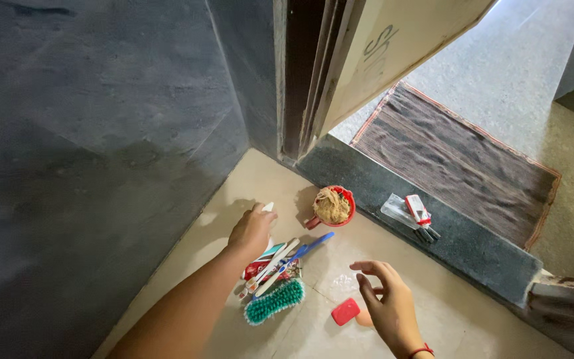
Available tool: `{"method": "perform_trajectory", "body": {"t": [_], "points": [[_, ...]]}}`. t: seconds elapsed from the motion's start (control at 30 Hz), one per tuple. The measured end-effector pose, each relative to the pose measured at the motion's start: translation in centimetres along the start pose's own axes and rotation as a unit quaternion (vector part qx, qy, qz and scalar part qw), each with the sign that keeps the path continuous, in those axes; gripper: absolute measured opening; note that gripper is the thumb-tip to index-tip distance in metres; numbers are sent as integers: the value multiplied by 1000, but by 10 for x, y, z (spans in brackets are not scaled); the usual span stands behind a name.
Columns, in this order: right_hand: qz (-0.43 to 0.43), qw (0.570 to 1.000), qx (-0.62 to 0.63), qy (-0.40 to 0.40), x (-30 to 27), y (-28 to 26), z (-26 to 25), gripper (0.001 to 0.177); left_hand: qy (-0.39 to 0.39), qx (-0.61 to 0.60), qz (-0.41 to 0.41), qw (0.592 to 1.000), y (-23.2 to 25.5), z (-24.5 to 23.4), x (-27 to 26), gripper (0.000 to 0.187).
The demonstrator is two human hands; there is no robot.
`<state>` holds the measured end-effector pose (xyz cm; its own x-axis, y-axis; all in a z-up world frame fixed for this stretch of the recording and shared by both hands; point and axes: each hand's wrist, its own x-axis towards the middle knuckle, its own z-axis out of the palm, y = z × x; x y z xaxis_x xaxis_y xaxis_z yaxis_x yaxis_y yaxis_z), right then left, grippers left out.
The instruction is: The person organizes bathroom items by placing a green mirror, a green container, a white tub, a blue tube, a clear pump bottle, and a small pink bottle onto a wall-mounted corner shelf. The person also places a light blue soap, a red soap, and a peach sponge onto a lower shelf, and hangs a red cup with a loofah on a wall hook.
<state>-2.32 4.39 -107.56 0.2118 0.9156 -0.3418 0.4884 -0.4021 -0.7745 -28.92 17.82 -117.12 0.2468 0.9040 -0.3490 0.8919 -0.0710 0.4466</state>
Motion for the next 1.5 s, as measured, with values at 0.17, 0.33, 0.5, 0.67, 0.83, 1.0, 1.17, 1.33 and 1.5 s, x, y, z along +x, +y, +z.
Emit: {"method": "perform_trajectory", "body": {"t": [0.17,0.33,0.5,0.67,0.83,1.0,1.17,1.33,1.5], "points": [[-12,1000,-6,3,-4,-4,-4,19,-2,14,-14,1000,-2,-5,2,32],[4,1000,-7,0,-16,-12,-7,18,46,-78,-59,994,5,-28,-4,24],[-4,1000,13,-2,-27,-30,-16,18,62,-64,-29,996,21,-69,-25,27],[-14,999,30,-4,-35,-57,-28,18,91,-70,42,993,38,-112,-44,18],[-39,999,28,-6,-46,-90,-48,19,103,-98,103,984,62,-155,-68,16],[-68,997,27,-5,-57,-128,-80,21,113,-119,172,971,101,-208,-94,15],[-99,995,30,8,-74,-170,-118,23,111,-139,197,964,151,-263,-122,18],[-130,991,40,18,-92,-219,-163,25,87,-118,226,963,205,-315,-146,19],[-174,983,40,37,-117,-269,-212,31,65,-138,268,951,263,-368,-172,16]]}}
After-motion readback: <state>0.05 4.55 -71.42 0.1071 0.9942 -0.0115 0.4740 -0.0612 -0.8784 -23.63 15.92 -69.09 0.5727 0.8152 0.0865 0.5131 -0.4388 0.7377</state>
